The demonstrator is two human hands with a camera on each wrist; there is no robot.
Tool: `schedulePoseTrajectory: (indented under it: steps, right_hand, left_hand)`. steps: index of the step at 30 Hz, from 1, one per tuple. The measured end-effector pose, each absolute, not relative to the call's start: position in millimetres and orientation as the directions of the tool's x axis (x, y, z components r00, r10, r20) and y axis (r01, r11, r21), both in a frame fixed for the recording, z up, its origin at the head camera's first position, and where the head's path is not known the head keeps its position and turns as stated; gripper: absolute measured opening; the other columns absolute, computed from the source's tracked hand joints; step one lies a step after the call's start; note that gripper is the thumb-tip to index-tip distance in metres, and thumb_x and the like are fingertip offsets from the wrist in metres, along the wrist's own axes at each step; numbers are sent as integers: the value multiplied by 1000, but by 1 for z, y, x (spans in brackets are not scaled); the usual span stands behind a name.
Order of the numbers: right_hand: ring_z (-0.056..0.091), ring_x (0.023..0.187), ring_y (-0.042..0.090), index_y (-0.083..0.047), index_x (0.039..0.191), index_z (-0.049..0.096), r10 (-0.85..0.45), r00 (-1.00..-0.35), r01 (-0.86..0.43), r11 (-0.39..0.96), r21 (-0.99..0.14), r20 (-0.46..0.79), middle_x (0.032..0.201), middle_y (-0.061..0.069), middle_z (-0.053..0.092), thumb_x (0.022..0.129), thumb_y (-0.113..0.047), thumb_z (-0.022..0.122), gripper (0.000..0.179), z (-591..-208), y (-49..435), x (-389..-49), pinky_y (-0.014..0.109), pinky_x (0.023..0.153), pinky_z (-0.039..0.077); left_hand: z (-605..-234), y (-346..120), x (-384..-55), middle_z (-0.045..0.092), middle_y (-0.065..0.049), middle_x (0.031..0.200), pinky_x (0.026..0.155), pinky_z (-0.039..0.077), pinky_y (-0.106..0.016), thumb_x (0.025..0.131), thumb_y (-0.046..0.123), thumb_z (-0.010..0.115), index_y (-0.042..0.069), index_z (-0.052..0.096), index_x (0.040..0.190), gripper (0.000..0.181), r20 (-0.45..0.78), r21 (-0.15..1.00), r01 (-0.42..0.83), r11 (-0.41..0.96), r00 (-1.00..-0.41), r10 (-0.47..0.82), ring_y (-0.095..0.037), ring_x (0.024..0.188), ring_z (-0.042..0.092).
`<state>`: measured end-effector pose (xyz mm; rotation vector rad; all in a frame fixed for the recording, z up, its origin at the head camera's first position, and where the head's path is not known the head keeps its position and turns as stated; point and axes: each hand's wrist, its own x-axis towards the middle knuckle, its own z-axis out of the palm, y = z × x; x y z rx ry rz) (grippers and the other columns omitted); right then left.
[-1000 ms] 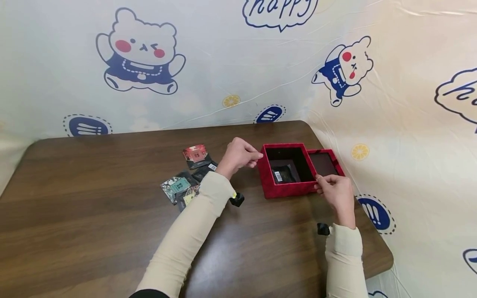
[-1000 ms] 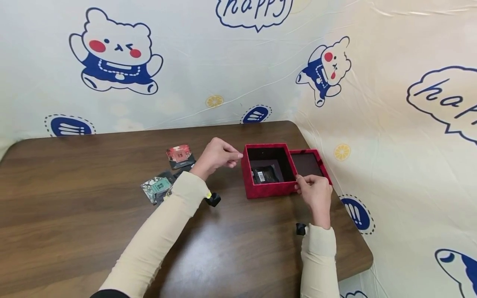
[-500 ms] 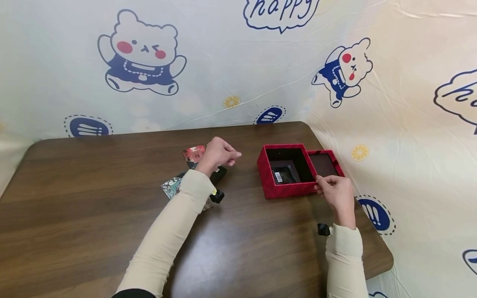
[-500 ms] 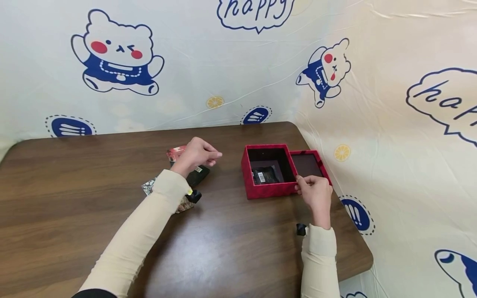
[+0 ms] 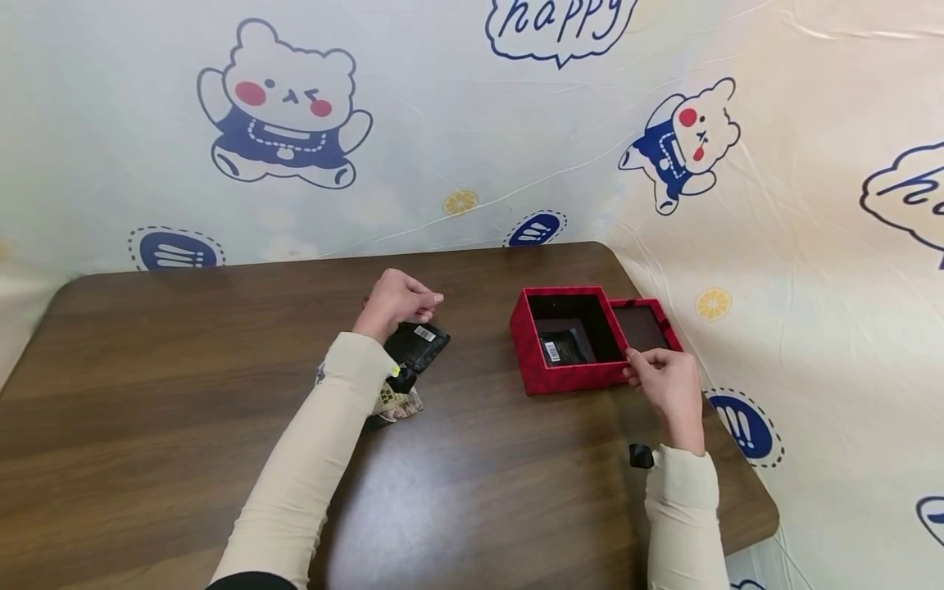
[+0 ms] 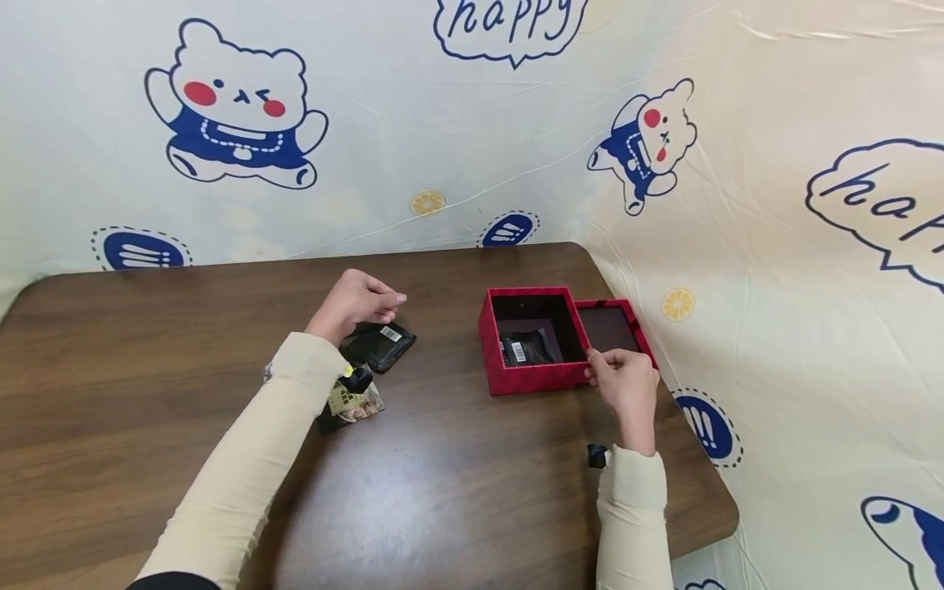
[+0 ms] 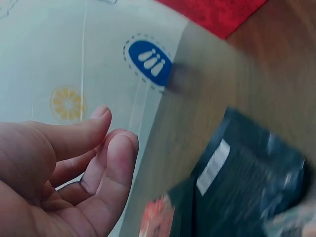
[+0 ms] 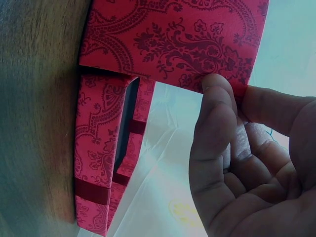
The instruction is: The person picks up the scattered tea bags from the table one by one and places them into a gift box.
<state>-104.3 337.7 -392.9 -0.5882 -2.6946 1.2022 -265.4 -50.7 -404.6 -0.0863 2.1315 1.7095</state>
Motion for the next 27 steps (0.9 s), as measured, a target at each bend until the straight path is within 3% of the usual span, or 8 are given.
schedulePoseTrajectory:
  steps: [10,17,24,27]
  right_hand:
    - [71,70,22,2,96,76,401,-915,293,615,-732,-29,82,13,74,99,-31,67,34,-393,339,-104,27,67,61]
    - [70,67,16,2,96,76,396,-918,291,611,-736,-34,84,14,74,99,-29,67,33,-395,336,-104,22,63,59]
    - [69,66,17,1,95,76,406,-914,298,623,-723,-27,83,13,74,100,-30,66,33,-395,337,-104,20,63,58]
    - [70,67,19,2,94,76,406,-914,297,620,-726,-28,82,13,73,99,-30,67,33,-395,337,-105,23,64,59]
  left_hand:
    - [-415,-87,-275,71,-24,96,69,62,-31,93,11,74,-12,71,111,29,-345,910,-297,288,-930,131,-13,63,66]
    - [-428,-124,-290,69,-12,76,68,61,-35,95,15,72,-10,72,109,29,-360,866,-336,370,-933,-6,-11,54,63]
    - [-436,-141,-294,68,-16,92,65,60,-35,93,18,74,-5,75,107,27,-319,819,-313,482,-945,-72,-15,61,65]
    - [-439,-141,-294,69,-16,91,63,58,-36,92,19,76,-3,77,103,25,-287,779,-271,566,-956,-62,-18,64,66]
